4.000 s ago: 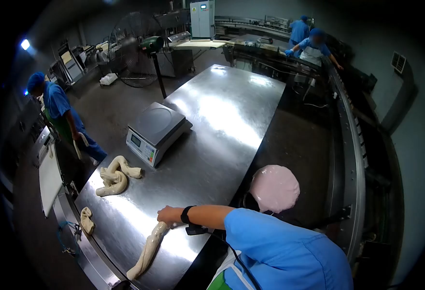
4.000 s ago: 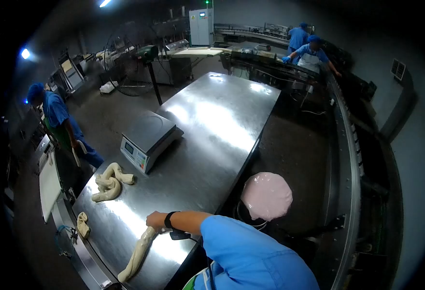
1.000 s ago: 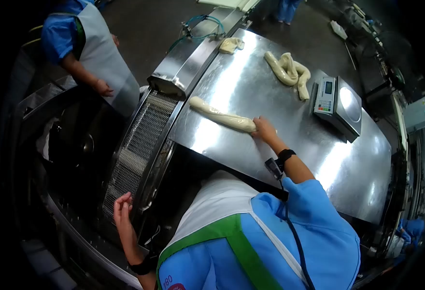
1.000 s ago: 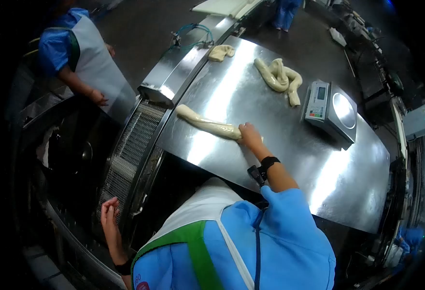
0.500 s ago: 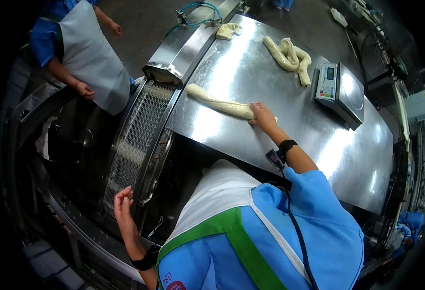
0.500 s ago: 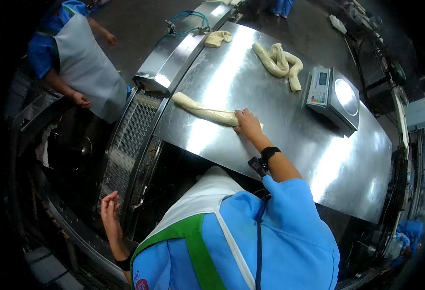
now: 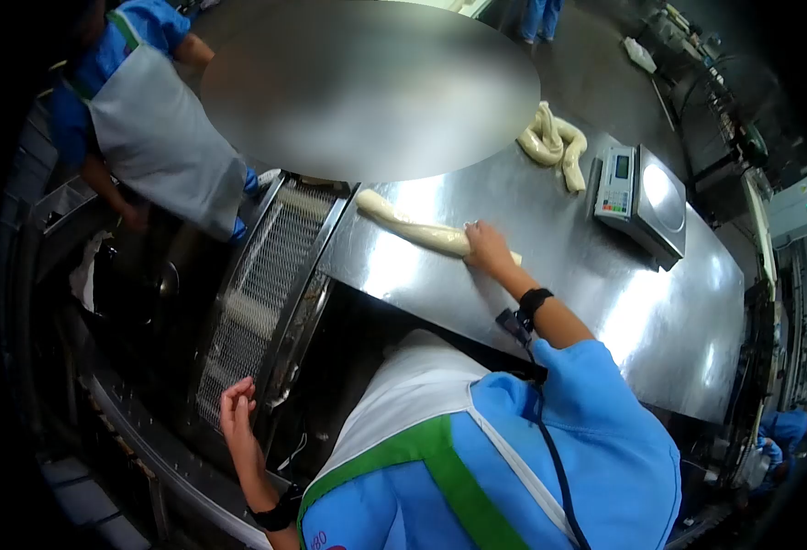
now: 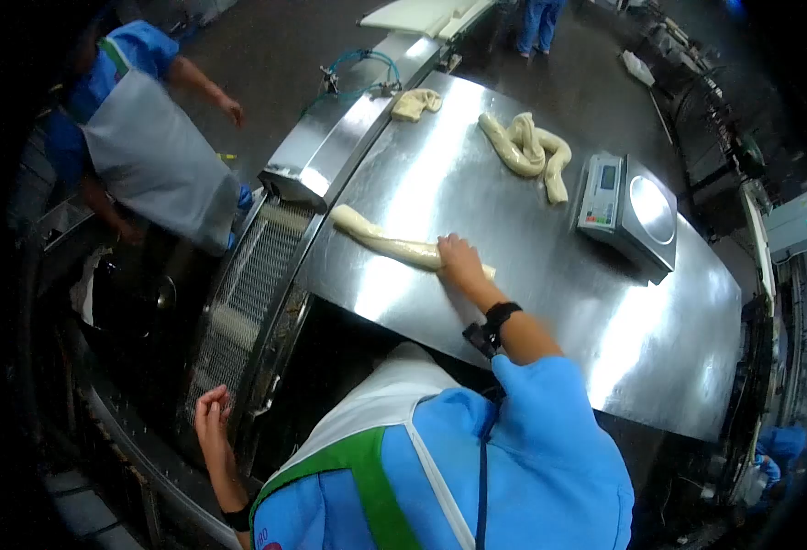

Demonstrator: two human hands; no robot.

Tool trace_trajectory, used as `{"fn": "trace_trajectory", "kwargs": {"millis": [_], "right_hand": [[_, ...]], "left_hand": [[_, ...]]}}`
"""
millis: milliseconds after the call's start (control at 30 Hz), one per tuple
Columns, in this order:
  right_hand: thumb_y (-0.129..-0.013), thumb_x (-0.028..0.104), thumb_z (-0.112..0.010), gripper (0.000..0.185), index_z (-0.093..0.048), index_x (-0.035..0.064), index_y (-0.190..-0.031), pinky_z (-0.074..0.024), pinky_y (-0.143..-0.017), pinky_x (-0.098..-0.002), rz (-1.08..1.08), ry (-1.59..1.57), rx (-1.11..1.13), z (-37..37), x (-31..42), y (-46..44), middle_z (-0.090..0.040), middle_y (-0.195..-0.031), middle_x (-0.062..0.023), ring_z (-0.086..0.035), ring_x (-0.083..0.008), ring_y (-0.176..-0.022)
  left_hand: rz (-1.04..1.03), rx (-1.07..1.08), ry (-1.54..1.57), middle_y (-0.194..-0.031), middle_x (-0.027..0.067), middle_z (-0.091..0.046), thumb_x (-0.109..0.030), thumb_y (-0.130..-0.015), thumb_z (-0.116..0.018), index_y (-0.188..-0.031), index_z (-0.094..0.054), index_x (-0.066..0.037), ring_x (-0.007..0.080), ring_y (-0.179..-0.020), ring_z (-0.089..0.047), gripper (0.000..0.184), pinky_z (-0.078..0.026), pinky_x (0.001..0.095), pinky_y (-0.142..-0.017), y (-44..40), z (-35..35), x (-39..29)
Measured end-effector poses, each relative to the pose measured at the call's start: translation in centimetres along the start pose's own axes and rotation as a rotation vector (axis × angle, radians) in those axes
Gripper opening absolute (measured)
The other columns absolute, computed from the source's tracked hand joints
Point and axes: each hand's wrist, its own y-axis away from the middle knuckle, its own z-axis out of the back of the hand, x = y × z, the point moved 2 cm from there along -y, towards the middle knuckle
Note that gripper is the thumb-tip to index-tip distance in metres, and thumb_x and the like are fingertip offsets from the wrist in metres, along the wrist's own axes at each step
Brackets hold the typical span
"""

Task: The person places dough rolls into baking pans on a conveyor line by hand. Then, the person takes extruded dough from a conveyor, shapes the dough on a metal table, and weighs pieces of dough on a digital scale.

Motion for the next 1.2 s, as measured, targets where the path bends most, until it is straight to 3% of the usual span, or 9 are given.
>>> {"fn": "trace_trajectory", "kwargs": {"millis": [33,467,633,733,833,933,1033,1133,1200], "right_hand": [[-0.057,0.017,-0.064,0.052,-0.042,0.0023,-0.101,-0.0381,-0.07,-0.0365,0.09,-0.002,-0.146,-0.4,0.1,0.1,-0.047,-0.094,-0.0126,-0.045,-0.0289,-0.086],[-0.062,0.017,-0.06,0.044,-0.043,0.0043,-0.101,-0.0361,-0.067,-0.0353,0.097,0.002,-0.023,-2.3,1.3,0.4,-0.051,-0.089,-0.0114,-0.049,-0.0251,-0.083],[-0.06,0.017,-0.062,0.038,-0.044,0.003,-0.09,-0.0364,-0.07,-0.0361,0.184,0.027,-0.381,-0.7,3.8,1.3,-0.049,-0.085,-0.0144,-0.047,-0.0277,-0.082],[-0.058,0.015,-0.062,0.039,-0.044,-0.0003,-0.089,-0.0358,-0.07,-0.0383,0.166,-0.081,-0.12,-0.3,3.8,1.7,-0.047,-0.085,-0.0162,-0.046,-0.0312,-0.077],[-0.062,0.016,-0.061,0.028,-0.046,-0.0014,-0.078,-0.0376,-0.061,-0.0366,0.081,-0.128,-0.046,-0.2,1.8,3.8,-0.046,-0.076,-0.0175,-0.045,-0.0313,-0.07],[-0.065,0.017,-0.062,0.026,-0.049,-0.0006,-0.077,-0.0386,-0.055,-0.0304,0.231,-0.317,0.059,-0.5,-6.0,2.8,-0.05,-0.068,-0.0088,-0.048,-0.0191,-0.062],[-0.066,0.016,-0.06,0.019,-0.052,0.0019,-0.075,-0.0382,-0.051,-0.0224,-0.019,-0.677,0.468,0.2,-11.0,-0.4,-0.051,-0.064,-0.001,-0.048,-0.0108,-0.059],[-0.069,0.018,-0.058,0.022,-0.054,0.0007,-0.081,-0.0407,-0.057,-0.0236,-0.111,-0.44,0.578,1.6,-13.4,-1.3,-0.055,-0.074,-0.0056,-0.051,-0.0143,-0.066],[-0.072,0.024,-0.056,0.036,-0.049,-0.0036,-0.094,-0.0423,-0.061,-0.0302,0.24,-0.371,0.453,1.2,-8.7,-3.9,-0.055,-0.084,-0.0137,-0.052,-0.0208,-0.074]], "left_hand": [[0.009,-0.014,-0.012,-0.099,0.004,-0.049,-0.015,-0.08,-0.038,-0.096,-0.048,-0.005,0.0118,-0.091,-0.044,0.02,-0.031,0.0252,-0.077,0.0,0.0,0.1],[0.028,-0.021,0.019,-0.095,0.0023,-0.049,-0.016,-0.08,-0.041,-0.095,-0.048,-0.006,0.0108,-0.087,-0.044,0.02,-0.031,0.0236,-0.076,-0.2,-0.8,0.9],[-0.001,-0.002,0.05,-0.092,0.0029,-0.05,-0.014,-0.079,-0.041,-0.093,-0.049,-0.005,0.0105,-0.086,-0.045,0.018,-0.032,0.0216,-0.074,-0.4,-1.2,0.9],[-0.001,0.044,0.085,-0.09,0.004,-0.05,-0.011,-0.079,-0.042,-0.092,-0.05,-0.003,0.0117,-0.087,-0.045,0.017,-0.033,0.0211,-0.076,1.5,-1.9,0.5],[-0.137,0.076,0.062,-0.091,0.0046,-0.05,-0.011,-0.08,-0.041,-0.094,-0.049,-0.002,0.0118,-0.086,-0.046,0.018,-0.035,0.0226,-0.076,5.0,-3.5,1.3],[-0.107,0.044,0.031,-0.093,0.0046,-0.049,-0.015,-0.081,-0.041,-0.095,-0.048,-0.004,0.0127,-0.088,-0.045,0.02,-0.036,0.0251,-0.077,7.2,-5.8,3.0],[-0.063,-0.027,0.069,-0.091,0.0041,-0.049,-0.016,-0.081,-0.042,-0.095,-0.048,-0.004,0.0114,-0.085,-0.046,0.02,-0.037,0.0243,-0.076,8.6,-6.9,3.6],[-0.051,-0.027,0.084,-0.089,0.0035,-0.048,-0.016,-0.081,-0.042,-0.095,-0.047,-0.004,0.01,-0.083,-0.045,0.02,-0.037,0.0233,-0.074,9.5,-7.1,4.2],[-0.009,-0.194,0.066,-0.083,0.0028,-0.048,-0.015,-0.08,-0.042,-0.093,-0.048,-0.004,0.009,-0.078,-0.045,0.018,-0.037,0.0218,-0.07,11.4,-5.1,3.6]]}}
